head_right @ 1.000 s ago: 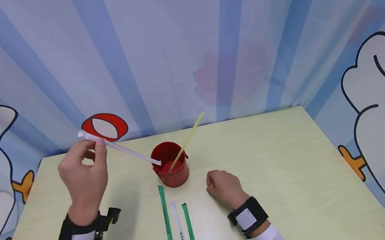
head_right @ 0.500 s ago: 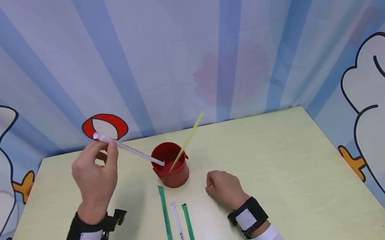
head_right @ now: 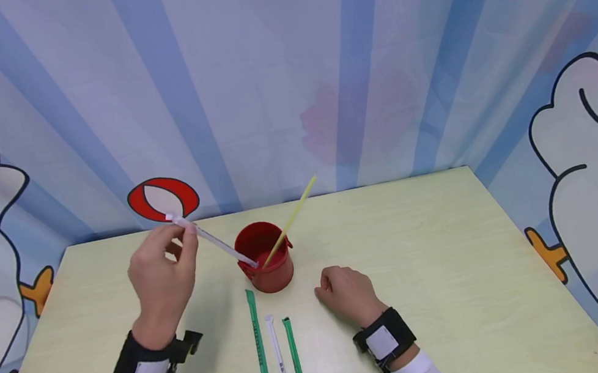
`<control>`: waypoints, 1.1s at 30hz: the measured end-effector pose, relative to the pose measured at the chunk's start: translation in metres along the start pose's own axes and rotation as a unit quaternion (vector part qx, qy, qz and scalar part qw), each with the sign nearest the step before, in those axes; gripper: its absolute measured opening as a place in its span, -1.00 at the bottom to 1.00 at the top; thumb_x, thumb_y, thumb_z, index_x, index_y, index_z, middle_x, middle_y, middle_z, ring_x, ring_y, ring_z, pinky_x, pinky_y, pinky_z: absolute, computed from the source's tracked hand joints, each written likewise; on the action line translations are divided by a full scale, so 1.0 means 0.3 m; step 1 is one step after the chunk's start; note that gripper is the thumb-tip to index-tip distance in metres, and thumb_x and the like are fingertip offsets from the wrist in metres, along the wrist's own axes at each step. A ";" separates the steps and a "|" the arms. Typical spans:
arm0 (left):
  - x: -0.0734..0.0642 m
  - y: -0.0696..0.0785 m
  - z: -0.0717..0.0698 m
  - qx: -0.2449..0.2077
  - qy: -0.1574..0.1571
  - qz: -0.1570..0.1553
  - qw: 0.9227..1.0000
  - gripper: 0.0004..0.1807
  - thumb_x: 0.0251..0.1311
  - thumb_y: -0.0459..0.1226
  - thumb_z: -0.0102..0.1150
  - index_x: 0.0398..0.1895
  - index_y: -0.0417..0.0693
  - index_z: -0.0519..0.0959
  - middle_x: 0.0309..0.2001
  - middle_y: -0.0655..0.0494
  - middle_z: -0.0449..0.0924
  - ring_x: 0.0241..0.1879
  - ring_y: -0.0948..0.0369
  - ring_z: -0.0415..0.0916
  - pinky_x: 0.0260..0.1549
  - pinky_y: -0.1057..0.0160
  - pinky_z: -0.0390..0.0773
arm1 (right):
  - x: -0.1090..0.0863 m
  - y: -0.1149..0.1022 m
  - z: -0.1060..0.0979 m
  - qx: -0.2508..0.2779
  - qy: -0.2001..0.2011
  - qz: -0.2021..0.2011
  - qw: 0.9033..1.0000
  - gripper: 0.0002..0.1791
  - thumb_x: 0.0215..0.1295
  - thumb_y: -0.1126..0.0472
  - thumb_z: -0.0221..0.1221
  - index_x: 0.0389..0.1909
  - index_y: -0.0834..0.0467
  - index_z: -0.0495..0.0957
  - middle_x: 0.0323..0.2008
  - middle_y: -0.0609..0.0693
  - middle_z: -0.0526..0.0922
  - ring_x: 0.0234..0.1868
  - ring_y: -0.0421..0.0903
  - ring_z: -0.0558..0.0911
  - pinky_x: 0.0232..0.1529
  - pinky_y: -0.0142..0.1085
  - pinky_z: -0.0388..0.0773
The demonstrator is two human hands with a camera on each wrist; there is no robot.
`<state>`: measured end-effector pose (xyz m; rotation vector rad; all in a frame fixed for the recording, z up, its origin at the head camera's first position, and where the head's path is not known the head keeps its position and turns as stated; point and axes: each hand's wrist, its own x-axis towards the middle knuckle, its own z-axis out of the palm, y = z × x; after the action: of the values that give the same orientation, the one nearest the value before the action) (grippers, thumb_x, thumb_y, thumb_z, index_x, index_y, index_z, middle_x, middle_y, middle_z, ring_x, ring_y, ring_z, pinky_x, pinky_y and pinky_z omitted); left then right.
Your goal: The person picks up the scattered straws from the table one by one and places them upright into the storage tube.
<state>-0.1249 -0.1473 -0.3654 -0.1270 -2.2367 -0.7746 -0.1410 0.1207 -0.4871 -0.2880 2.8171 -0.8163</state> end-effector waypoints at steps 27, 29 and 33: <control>-0.037 -0.006 0.029 0.025 -0.121 -0.043 0.991 -0.85 0.26 -0.21 0.33 -0.32 -0.13 0.69 -0.46 0.02 0.64 -0.53 0.16 0.45 -0.55 0.31 0.40 | -0.005 0.002 -0.001 -0.002 0.007 -0.007 1.000 -0.73 0.29 0.14 0.33 -0.55 0.06 0.49 -0.63 -0.12 0.41 -0.55 -0.19 0.39 -0.49 -0.33 0.26; -0.039 -0.007 0.030 0.028 -0.134 -0.049 0.989 -0.85 0.27 -0.20 0.32 -0.32 -0.12 0.68 -0.44 0.01 0.66 -0.52 0.16 0.46 -0.54 0.31 0.40 | -0.004 0.001 -0.001 -0.002 0.007 -0.007 1.000 -0.73 0.29 0.14 0.33 -0.55 0.06 0.49 -0.63 -0.12 0.41 -0.55 -0.19 0.39 -0.49 -0.33 0.27; -0.043 -0.008 0.032 0.035 -0.150 -0.056 0.987 -0.84 0.28 -0.19 0.32 -0.28 -0.12 0.69 -0.41 0.00 0.68 -0.51 0.15 0.46 -0.53 0.31 0.41 | -0.003 0.001 0.000 -0.002 0.005 -0.005 1.000 -0.72 0.29 0.13 0.33 -0.55 0.06 0.48 -0.64 -0.12 0.41 -0.56 -0.19 0.39 -0.49 -0.33 0.26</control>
<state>-0.1225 -0.1420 -0.3806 -0.0886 -2.5713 -0.7773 -0.1401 0.1212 -0.4872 -0.2996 2.8300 -0.8153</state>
